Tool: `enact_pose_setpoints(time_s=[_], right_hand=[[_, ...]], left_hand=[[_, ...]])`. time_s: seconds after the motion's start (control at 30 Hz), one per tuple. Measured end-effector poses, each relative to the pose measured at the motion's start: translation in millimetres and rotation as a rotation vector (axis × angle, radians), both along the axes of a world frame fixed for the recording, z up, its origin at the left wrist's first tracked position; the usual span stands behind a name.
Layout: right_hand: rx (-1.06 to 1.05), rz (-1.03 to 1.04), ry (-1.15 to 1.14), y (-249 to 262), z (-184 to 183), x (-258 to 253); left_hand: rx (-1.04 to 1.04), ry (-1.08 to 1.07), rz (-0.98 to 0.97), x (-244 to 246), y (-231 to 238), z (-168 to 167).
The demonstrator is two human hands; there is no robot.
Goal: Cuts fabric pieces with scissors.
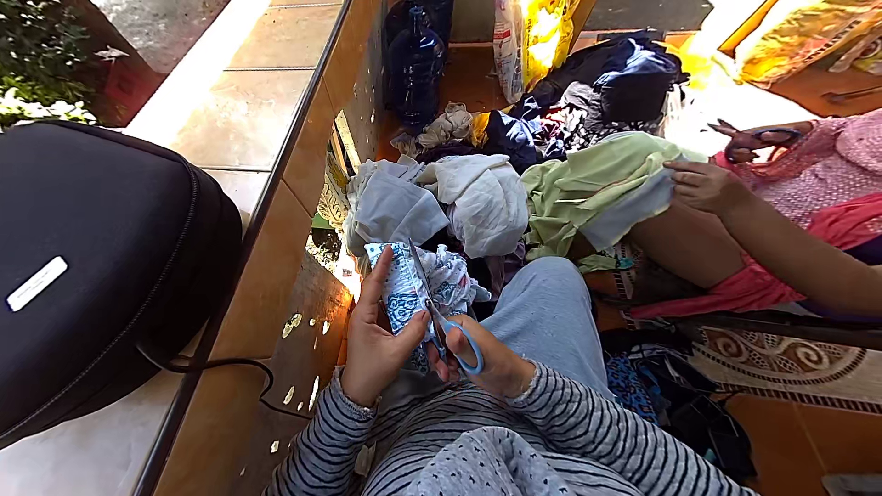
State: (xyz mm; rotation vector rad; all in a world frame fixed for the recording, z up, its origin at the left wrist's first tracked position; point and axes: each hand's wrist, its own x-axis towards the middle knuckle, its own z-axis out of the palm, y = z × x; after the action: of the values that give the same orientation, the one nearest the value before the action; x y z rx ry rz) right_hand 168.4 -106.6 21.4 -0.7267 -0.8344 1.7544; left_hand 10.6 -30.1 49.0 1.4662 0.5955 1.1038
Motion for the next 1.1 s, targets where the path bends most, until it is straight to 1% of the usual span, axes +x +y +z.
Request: enact_pose_setpoints(time_s=[0.13,0.27,0.3,0.4,0.47,0.6,0.73,0.87,1.0,1.1], right_hand=[[-0.051,-0.088,0.009,-5.1,-1.7,-6.8],[-0.065,-0.059,-0.05,-11.5,-3.1,-6.4],[-0.073,-0.05,-0.061,-12.8,-3.7,-6.2],[-0.082,-0.043,-0.047,-15.5,-7.1,-6.1],[-0.077,-0.018,-0.023,-15.6,-9.3,-6.6],[-0.042,0.034,0.0,-11.8,-10.8,-5.2],[-0.025,0.005,-0.002,-8.4,-7.5,-3.7],[-0.045,-0.032,0.042,-10.7,-6.5,-5.5],[-0.053,-0.071,0.034,-11.2,-5.2,-6.1],[-0.04,-0.036,0.03,-7.9,-3.6,-4.2]], left_hand=[[-0.001,-0.005,0.019,1.3,-2.0,-2.1],[-0.027,-0.102,0.161,1.5,4.3,-5.0],[-0.04,-0.095,0.152,-1.3,7.7,-5.3],[-0.106,-0.02,0.013,-11.0,13.3,-1.2],[-0.121,0.016,-0.036,-13.1,13.8,1.5],[-0.03,0.012,-0.04,-9.2,10.6,-1.3],[0.047,0.013,-0.012,-6.5,8.0,-4.3],[0.086,0.011,-0.002,-5.7,7.6,-5.8],[0.102,0.032,-0.025,-7.0,7.8,-6.7],[0.102,0.02,-0.066,-7.8,9.0,-6.0]])
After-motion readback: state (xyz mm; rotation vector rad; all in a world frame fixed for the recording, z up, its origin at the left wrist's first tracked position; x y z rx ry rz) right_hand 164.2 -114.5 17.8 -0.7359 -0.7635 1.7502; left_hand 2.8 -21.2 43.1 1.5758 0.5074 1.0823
